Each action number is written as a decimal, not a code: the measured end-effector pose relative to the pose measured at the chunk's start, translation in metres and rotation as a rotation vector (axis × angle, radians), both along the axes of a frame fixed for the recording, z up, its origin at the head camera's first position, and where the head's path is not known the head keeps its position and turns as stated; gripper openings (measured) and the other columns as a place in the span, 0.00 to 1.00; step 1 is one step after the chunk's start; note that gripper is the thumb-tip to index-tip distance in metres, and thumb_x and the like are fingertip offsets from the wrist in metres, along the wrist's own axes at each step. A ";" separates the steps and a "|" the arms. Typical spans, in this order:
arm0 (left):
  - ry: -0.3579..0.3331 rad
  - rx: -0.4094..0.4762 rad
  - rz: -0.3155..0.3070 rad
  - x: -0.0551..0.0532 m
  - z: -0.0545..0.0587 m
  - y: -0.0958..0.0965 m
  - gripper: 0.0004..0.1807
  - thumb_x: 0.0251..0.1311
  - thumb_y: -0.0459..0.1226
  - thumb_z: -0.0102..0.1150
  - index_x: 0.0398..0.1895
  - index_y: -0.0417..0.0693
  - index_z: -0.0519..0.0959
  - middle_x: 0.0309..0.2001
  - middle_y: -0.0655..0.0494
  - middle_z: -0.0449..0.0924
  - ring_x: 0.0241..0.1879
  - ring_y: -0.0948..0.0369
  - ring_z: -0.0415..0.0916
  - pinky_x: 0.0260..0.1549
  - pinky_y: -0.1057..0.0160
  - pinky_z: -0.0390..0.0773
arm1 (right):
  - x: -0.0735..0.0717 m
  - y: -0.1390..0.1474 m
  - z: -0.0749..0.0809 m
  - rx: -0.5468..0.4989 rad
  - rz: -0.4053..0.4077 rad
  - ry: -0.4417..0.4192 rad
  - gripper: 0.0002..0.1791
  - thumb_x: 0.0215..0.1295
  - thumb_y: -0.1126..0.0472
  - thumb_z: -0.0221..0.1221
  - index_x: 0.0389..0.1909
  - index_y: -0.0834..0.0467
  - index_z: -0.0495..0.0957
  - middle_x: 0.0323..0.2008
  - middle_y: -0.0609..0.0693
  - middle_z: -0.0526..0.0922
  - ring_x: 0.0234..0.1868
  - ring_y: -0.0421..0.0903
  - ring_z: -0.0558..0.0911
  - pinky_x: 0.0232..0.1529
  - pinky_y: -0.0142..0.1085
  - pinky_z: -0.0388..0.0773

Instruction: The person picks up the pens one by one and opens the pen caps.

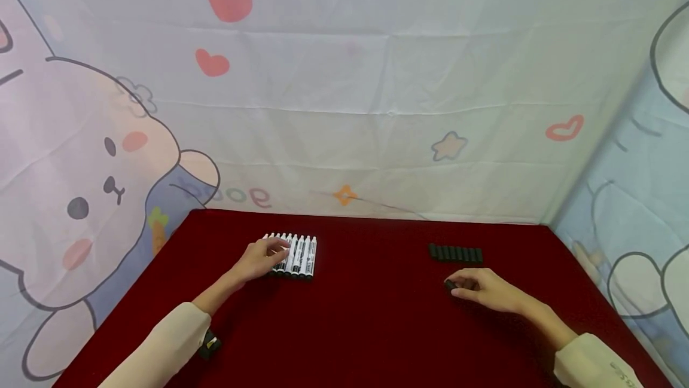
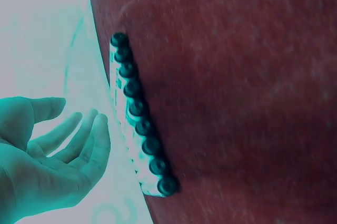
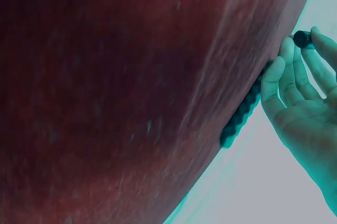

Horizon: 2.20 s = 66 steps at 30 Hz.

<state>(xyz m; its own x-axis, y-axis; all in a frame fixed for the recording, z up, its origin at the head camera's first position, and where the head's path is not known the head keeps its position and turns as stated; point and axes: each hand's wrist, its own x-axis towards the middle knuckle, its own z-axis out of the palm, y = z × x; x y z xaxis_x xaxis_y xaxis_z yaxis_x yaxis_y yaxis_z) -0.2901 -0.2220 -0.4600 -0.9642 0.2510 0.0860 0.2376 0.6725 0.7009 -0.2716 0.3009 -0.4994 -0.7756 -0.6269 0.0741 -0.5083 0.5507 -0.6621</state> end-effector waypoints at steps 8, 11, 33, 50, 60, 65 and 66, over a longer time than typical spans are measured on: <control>0.022 -0.022 -0.145 0.007 -0.002 0.017 0.18 0.74 0.38 0.56 0.59 0.35 0.80 0.55 0.40 0.85 0.55 0.43 0.82 0.52 0.47 0.83 | -0.014 0.019 0.001 -0.015 -0.126 0.010 0.22 0.75 0.58 0.59 0.60 0.71 0.76 0.43 0.56 0.86 0.35 0.37 0.83 0.33 0.32 0.81; 0.022 0.007 -0.226 0.010 -0.004 0.022 0.19 0.74 0.38 0.56 0.60 0.34 0.79 0.57 0.37 0.83 0.55 0.41 0.82 0.51 0.49 0.84 | -0.019 0.026 0.001 -0.030 -0.201 0.012 0.23 0.76 0.58 0.58 0.61 0.72 0.74 0.43 0.58 0.86 0.33 0.38 0.82 0.30 0.33 0.80; -0.012 0.029 -0.425 0.030 -0.018 0.030 0.19 0.76 0.40 0.54 0.61 0.35 0.78 0.57 0.40 0.83 0.57 0.47 0.81 0.51 0.62 0.82 | -0.027 0.044 -0.003 -0.146 -0.604 -0.031 0.31 0.79 0.54 0.53 0.68 0.76 0.66 0.53 0.72 0.81 0.35 0.33 0.81 0.33 0.30 0.82; -0.035 0.028 -0.442 0.037 -0.028 0.039 0.18 0.75 0.39 0.56 0.59 0.37 0.81 0.55 0.43 0.85 0.52 0.56 0.84 0.48 0.66 0.82 | -0.037 0.047 -0.013 -0.081 -0.693 -0.111 0.30 0.79 0.56 0.52 0.63 0.81 0.68 0.42 0.68 0.87 0.27 0.37 0.81 0.25 0.32 0.79; -0.020 0.031 -0.464 0.042 -0.028 0.044 0.17 0.77 0.41 0.53 0.58 0.38 0.81 0.55 0.45 0.86 0.48 0.57 0.85 0.44 0.69 0.81 | -0.040 0.043 -0.011 0.018 -0.701 -0.045 0.27 0.77 0.56 0.54 0.57 0.80 0.74 0.38 0.67 0.87 0.25 0.39 0.82 0.23 0.34 0.79; -0.031 0.034 -0.478 0.043 -0.028 0.047 0.18 0.77 0.41 0.52 0.58 0.38 0.81 0.56 0.45 0.85 0.49 0.55 0.84 0.45 0.69 0.81 | -0.040 0.042 -0.012 0.038 -0.676 -0.032 0.26 0.78 0.56 0.54 0.57 0.80 0.73 0.34 0.63 0.87 0.25 0.41 0.81 0.23 0.35 0.78; -0.030 0.036 -0.481 0.043 -0.029 0.047 0.18 0.77 0.41 0.52 0.58 0.38 0.81 0.56 0.45 0.85 0.49 0.55 0.84 0.45 0.69 0.81 | -0.040 0.042 -0.012 0.042 -0.672 -0.029 0.26 0.78 0.56 0.54 0.57 0.80 0.73 0.33 0.62 0.87 0.25 0.41 0.81 0.23 0.35 0.78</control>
